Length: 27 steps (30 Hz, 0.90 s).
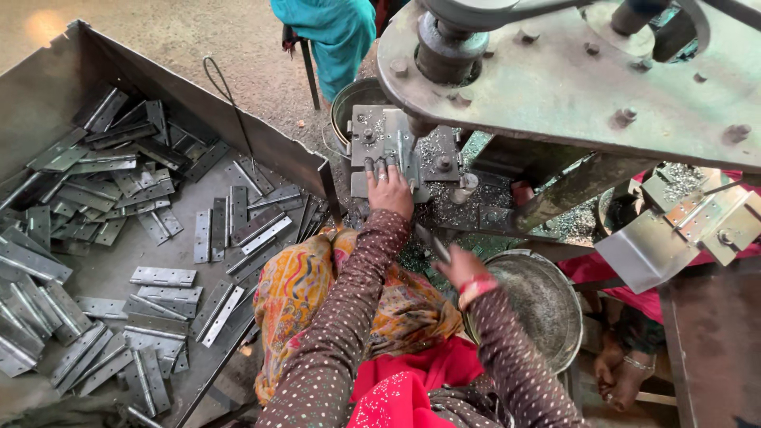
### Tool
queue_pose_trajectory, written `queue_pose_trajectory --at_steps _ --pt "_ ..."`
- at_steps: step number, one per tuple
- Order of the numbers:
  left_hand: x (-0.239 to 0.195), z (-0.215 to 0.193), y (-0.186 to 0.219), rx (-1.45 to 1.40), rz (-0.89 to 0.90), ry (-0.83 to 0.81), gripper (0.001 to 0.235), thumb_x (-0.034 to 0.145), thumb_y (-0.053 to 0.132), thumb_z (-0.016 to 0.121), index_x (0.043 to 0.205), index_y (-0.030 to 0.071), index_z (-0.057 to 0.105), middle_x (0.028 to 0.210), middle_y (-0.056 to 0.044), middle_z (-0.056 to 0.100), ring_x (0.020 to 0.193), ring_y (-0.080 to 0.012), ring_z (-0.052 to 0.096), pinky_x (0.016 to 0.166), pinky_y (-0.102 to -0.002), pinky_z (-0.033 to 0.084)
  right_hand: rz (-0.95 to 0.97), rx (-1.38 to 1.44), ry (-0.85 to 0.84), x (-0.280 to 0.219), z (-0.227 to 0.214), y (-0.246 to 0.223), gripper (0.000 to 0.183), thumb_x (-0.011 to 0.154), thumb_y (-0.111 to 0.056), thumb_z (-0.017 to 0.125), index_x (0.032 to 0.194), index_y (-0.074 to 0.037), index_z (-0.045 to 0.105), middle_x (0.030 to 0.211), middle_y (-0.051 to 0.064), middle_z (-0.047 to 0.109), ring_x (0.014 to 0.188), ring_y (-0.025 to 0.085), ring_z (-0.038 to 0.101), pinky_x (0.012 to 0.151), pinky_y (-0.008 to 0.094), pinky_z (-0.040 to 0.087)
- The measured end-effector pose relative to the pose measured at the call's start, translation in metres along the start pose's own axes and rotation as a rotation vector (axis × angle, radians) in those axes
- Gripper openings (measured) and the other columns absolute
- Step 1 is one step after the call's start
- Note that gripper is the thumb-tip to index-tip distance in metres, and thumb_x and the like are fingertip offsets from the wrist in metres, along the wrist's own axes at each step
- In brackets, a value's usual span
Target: The person repeatedly places metal brackets into a jig, pulls a lever to operate a drill press, and then moves the finished pieces into a large metal bin.
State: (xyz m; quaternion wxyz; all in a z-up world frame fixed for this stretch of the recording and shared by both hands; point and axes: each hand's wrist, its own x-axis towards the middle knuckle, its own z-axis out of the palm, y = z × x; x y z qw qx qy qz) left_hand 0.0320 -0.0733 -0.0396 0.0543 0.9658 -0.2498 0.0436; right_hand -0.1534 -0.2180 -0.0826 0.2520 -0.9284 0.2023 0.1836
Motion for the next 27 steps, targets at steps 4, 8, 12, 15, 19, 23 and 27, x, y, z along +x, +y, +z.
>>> queue_pose_trajectory --at_steps 4,8,12,15,19,23,27 --pt "-0.008 -0.001 -0.002 -0.049 0.009 0.043 0.037 0.098 0.02 0.048 0.127 0.004 0.064 0.139 -0.015 0.056 0.135 -0.0332 0.049 0.118 -0.059 0.024 -0.036 -0.03 0.212 -0.017 0.049 0.03 0.048 0.091 -0.05 0.071 0.096 -0.003 0.062 0.085 0.023 0.072 0.08 0.04 0.069 0.073 0.049 0.054" --pt "-0.029 -0.005 -0.003 -0.113 0.004 -0.005 0.037 0.103 0.016 0.049 0.135 0.003 0.061 0.148 -0.015 0.053 0.142 -0.0315 0.047 0.121 -0.058 0.024 -0.067 -0.097 0.105 -0.002 0.045 0.032 0.051 0.088 -0.05 0.072 0.096 -0.001 0.061 0.085 0.023 0.07 0.076 0.039 0.067 0.071 0.049 0.053" --pt "-0.002 -0.016 -0.003 -0.089 0.018 -0.101 0.043 0.1 0.016 0.051 0.141 0.004 0.055 0.155 -0.013 0.045 0.141 -0.0294 0.043 0.121 -0.058 0.02 0.083 -0.201 -0.122 0.029 -0.007 0.006 0.05 0.092 -0.052 0.067 0.099 -0.003 0.06 0.089 0.018 0.072 0.074 0.031 0.071 0.071 0.045 0.055" --pt "0.018 -0.021 -0.003 -0.087 0.005 -0.223 0.049 0.097 0.018 0.054 0.145 0.005 0.049 0.157 -0.011 0.039 0.143 -0.0265 0.039 0.121 -0.055 0.02 0.116 -0.173 -0.13 0.017 -0.01 -0.004 0.046 0.095 -0.051 0.064 0.1 -0.005 0.061 0.089 0.016 0.074 0.075 0.03 0.073 0.071 0.043 0.056" --pt "0.013 -0.025 -0.001 -0.043 0.025 -0.215 0.048 0.098 0.018 0.053 0.145 0.006 0.049 0.157 -0.011 0.038 0.144 -0.027 0.037 0.12 -0.055 0.021 0.066 -0.079 0.108 -0.025 0.036 0.002 0.044 0.094 -0.049 0.066 0.096 -0.005 0.064 0.086 0.018 0.073 0.076 0.034 0.07 0.071 0.046 0.055" --pt "-0.012 -0.028 -0.002 -0.167 0.0 -0.107 0.037 0.107 0.021 0.051 0.139 0.004 0.057 0.152 -0.012 0.048 0.147 -0.0282 0.041 0.124 -0.057 0.022 0.047 -0.081 0.136 -0.022 0.044 0.01 0.047 0.091 -0.049 0.071 0.096 -0.003 0.065 0.088 0.023 0.072 0.083 0.039 0.07 0.075 0.048 0.054" --pt "0.007 -0.028 -0.006 -0.053 0.044 -0.166 0.038 0.1 0.016 0.054 0.136 0.007 0.059 0.153 -0.013 0.047 0.14 -0.0283 0.047 0.123 -0.057 0.021 0.1 -0.173 -0.074 0.016 -0.003 -0.001 0.05 0.091 -0.051 0.066 0.109 -0.004 0.064 0.093 0.021 0.074 0.084 0.036 0.076 0.077 0.047 0.058"
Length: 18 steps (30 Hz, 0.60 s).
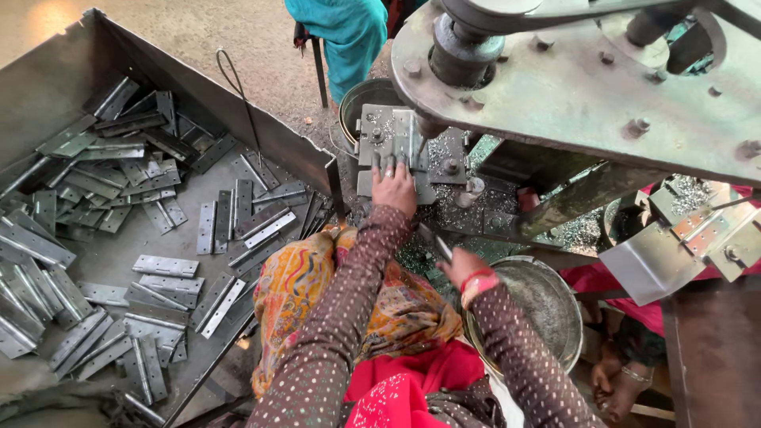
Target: The person repeatedly places metal brackets into a jig, pulls a lever to operate a drill press, and then moves the finished pieces into a large metal bin.
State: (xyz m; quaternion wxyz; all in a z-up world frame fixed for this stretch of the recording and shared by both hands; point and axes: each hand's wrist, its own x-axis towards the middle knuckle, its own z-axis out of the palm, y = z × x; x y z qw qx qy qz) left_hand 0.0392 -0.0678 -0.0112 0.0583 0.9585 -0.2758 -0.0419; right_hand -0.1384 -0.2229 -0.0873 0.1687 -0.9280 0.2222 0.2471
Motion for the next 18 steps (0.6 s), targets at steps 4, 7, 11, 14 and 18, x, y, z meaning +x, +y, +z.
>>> queue_pose_trajectory --at_steps 4,7,11,14,18 --pt "0.031 0.018 -0.016 0.03 -0.018 0.028 0.043 0.093 0.017 0.057 0.135 0.007 0.058 0.149 -0.012 0.049 0.138 -0.0277 0.048 0.118 -0.056 0.023 -0.005 -0.077 0.035 0.007 -0.013 -0.007 0.053 0.091 -0.053 0.067 0.108 -0.003 0.067 0.095 0.022 0.074 0.087 0.037 0.074 0.079 0.048 0.057" --pt "0.047 0.036 -0.016 -0.111 -0.021 0.244 0.04 0.092 0.015 0.057 0.131 0.005 0.062 0.142 -0.013 0.056 0.11 -0.0274 0.066 0.114 -0.059 0.029 -0.057 0.033 0.189 -0.017 0.029 0.007 0.052 0.093 -0.054 0.064 0.102 -0.003 0.069 0.091 0.024 0.073 0.084 0.041 0.072 0.075 0.051 0.057" --pt "0.03 0.03 -0.021 -0.284 -0.049 0.434 0.017 0.088 0.016 0.062 0.096 0.008 0.075 0.102 -0.011 0.07 0.099 -0.0279 0.07 0.093 -0.047 0.052 -0.089 0.036 0.458 -0.032 0.078 0.026 0.047 0.092 -0.051 0.061 0.099 -0.005 0.067 0.086 0.026 0.071 0.084 0.049 0.069 0.071 0.058 0.054" --pt "0.007 0.014 -0.024 -0.26 -0.048 0.146 0.024 0.095 0.031 0.056 0.101 0.017 0.075 0.113 -0.006 0.069 0.103 -0.0251 0.068 0.096 -0.054 0.047 -0.125 -0.032 0.403 -0.016 0.074 0.042 0.055 0.094 -0.057 0.062 0.093 -0.003 0.065 0.089 0.03 0.07 0.089 0.052 0.066 0.076 0.06 0.052" --pt "-0.085 0.014 -0.091 -0.141 -0.178 0.762 0.026 0.089 0.034 0.062 0.11 0.019 0.069 0.118 -0.002 0.069 0.113 -0.0193 0.067 0.107 -0.056 0.043 -0.094 -0.101 0.235 0.005 0.026 0.042 0.068 0.085 -0.068 0.067 0.096 -0.001 0.066 0.09 0.031 0.072 0.088 0.053 0.068 0.077 0.058 0.053"
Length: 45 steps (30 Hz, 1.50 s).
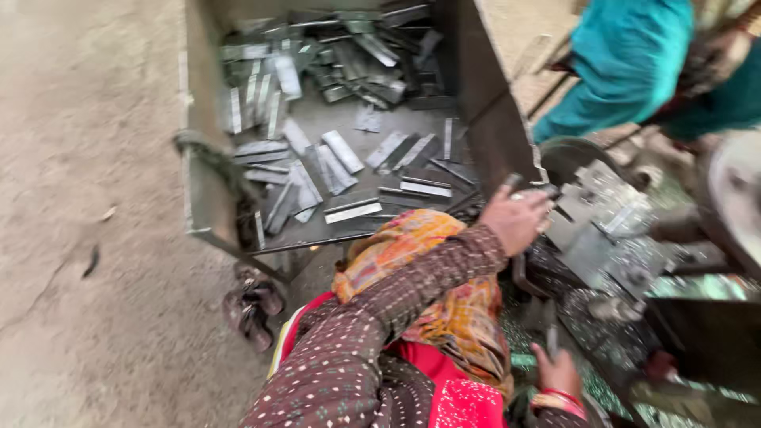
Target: The person repeatedly places metal brackets into a jig, pulls a lever to operate a drill press, and then moves the finished pieces into a large metal bin.
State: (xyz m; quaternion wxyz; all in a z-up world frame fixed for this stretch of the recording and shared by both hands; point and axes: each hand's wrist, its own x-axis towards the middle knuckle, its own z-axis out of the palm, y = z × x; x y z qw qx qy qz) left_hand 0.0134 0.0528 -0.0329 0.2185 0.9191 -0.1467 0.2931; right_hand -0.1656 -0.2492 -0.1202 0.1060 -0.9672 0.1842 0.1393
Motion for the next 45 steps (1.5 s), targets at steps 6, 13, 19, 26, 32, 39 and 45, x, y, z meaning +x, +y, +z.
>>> queue_pose_trajectory --at_steps 6,13,19,26,32,39,45 --pt "-0.109 -0.106 -0.195 0.37 -0.797 -0.238 0.021 0.088 0.025 0.064 0.106 0.014 0.068 0.107 -0.009 0.066 0.09 -0.0283 0.071 0.091 -0.055 0.049 0.094 0.054 -0.181 0.002 -0.058 -0.016 0.059 0.09 -0.059 0.066 0.099 -0.001 0.07 0.07 0.018 0.075 0.056 0.031 0.073 0.059 0.045 0.057" --pt "-0.227 -0.102 -0.292 0.553 -1.066 -0.378 0.094 0.07 0.06 0.06 0.143 0.001 0.052 0.151 -0.014 0.045 0.143 -0.0333 0.033 0.114 -0.062 0.022 0.112 -0.02 -0.152 0.0 -0.067 -0.033 0.058 0.091 -0.059 0.066 0.102 -0.002 0.07 0.067 0.014 0.074 0.049 0.027 0.071 0.055 0.041 0.057" --pt "-0.252 -0.069 -0.306 0.881 -0.71 -0.05 0.044 0.095 0.038 0.061 0.113 -0.001 0.073 0.132 -0.015 0.062 0.128 -0.0348 0.06 0.117 -0.056 0.028 0.106 -0.035 -0.136 -0.003 -0.065 -0.026 0.058 0.088 -0.06 0.067 0.102 -0.004 0.07 0.066 0.014 0.075 0.048 0.026 0.071 0.055 0.042 0.056" --pt "-0.218 -0.11 -0.273 0.384 -1.019 0.065 0.019 0.09 0.016 0.061 0.104 0.003 0.064 0.103 -0.015 0.065 0.075 -0.0375 0.068 0.066 -0.05 0.054 -0.007 -0.058 -0.048 0.014 -0.042 -0.01 0.062 0.081 -0.066 0.067 0.109 -0.01 0.071 0.096 0.023 0.074 0.094 0.046 0.07 0.081 0.055 0.054" --pt "-0.111 -0.142 -0.16 -0.085 -0.415 0.157 0.038 0.092 0.007 0.062 0.128 -0.003 0.057 0.123 -0.024 0.063 0.109 -0.0443 0.062 0.089 -0.051 0.053 0.053 -0.046 -0.009 0.001 -0.035 -0.019 0.057 0.082 -0.061 0.071 0.105 -0.009 0.068 0.097 0.025 0.073 0.095 0.047 0.068 0.082 0.056 0.053" --pt "-0.019 -0.085 0.009 -0.076 0.417 0.035 0.03 0.089 0.013 0.061 0.117 0.007 0.066 0.109 -0.014 0.066 0.091 -0.0308 0.065 0.067 -0.043 0.052 0.036 -0.057 -0.039 -0.021 -0.059 -0.048 0.053 0.087 -0.057 0.07 0.104 -0.007 0.065 0.093 0.022 0.073 0.092 0.043 0.07 0.081 0.054 0.054" --pt "-0.017 0.004 0.112 0.147 0.649 -0.321 0.037 0.097 0.021 0.056 0.127 0.0 0.062 0.124 -0.019 0.063 0.114 -0.0382 0.063 0.11 -0.055 0.042 0.033 0.009 -0.045 -0.033 -0.072 -0.061 0.051 0.089 -0.055 0.069 0.104 -0.006 0.064 0.092 0.021 0.074 0.093 0.041 0.071 0.082 0.052 0.054"
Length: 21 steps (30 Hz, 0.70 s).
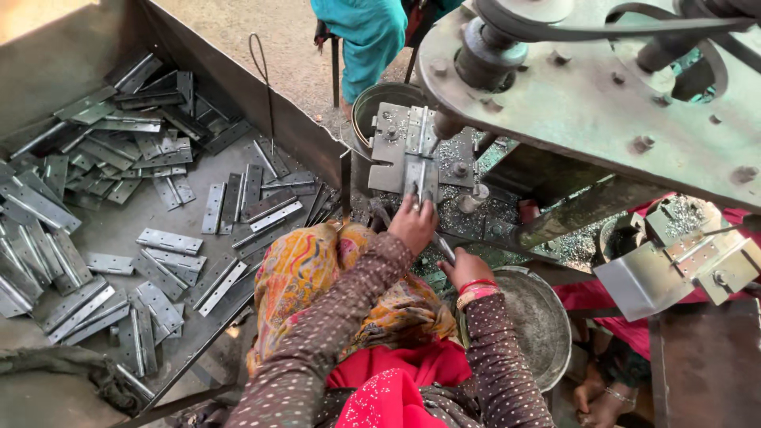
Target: The person repeatedly places metal brackets into a jig, pulls a lever to operate a drill press, and then moves the finished pieces into a large metal bin.
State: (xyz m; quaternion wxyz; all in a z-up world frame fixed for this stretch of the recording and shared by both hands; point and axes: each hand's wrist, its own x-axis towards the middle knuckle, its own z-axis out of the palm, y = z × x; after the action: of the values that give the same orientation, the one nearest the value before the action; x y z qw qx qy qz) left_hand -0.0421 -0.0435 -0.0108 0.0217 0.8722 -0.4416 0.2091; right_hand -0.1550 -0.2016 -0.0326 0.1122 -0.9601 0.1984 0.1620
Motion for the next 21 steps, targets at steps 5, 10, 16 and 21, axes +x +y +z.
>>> queue_pose_trajectory --at_steps 5,10,16,21 --pt "0.011 0.027 0.008 -0.14 -0.356 -0.21 0.054 0.089 0.026 0.053 0.137 0.003 0.058 0.14 -0.016 0.052 0.132 -0.0329 0.05 0.11 -0.06 0.031 0.041 -0.002 -0.136 -0.005 -0.017 -0.005 0.057 0.089 -0.056 0.07 0.114 -0.006 0.059 0.101 0.023 0.072 0.101 0.042 0.069 0.087 0.052 0.054" --pt "0.007 0.021 -0.005 -0.2 -0.445 -0.282 0.039 0.101 0.02 0.047 0.133 0.005 0.063 0.149 -0.012 0.049 0.139 -0.0324 0.048 0.118 -0.062 0.025 0.025 -0.081 -0.172 0.017 -0.022 -0.01 0.06 0.087 -0.056 0.073 0.116 -0.004 0.062 0.108 0.022 0.072 0.104 0.04 0.07 0.091 0.049 0.054" --pt "0.029 0.022 -0.018 -0.232 -0.434 -0.412 0.033 0.1 0.015 0.047 0.125 0.009 0.067 0.152 -0.012 0.047 0.138 -0.0285 0.048 0.122 -0.06 0.02 0.055 0.127 -0.142 0.012 0.032 0.017 0.052 0.091 -0.054 0.064 0.106 -0.004 0.066 0.094 0.019 0.076 0.086 0.038 0.075 0.078 0.049 0.059" --pt "0.021 0.026 -0.016 -0.205 -0.429 -0.287 0.034 0.099 0.018 0.051 0.126 0.004 0.067 0.148 -0.014 0.05 0.141 -0.029 0.047 0.117 -0.058 0.026 -0.011 0.159 0.097 0.003 0.089 0.036 0.05 0.091 -0.053 0.068 0.096 -0.003 0.066 0.084 0.023 0.072 0.081 0.041 0.072 0.075 0.05 0.056"
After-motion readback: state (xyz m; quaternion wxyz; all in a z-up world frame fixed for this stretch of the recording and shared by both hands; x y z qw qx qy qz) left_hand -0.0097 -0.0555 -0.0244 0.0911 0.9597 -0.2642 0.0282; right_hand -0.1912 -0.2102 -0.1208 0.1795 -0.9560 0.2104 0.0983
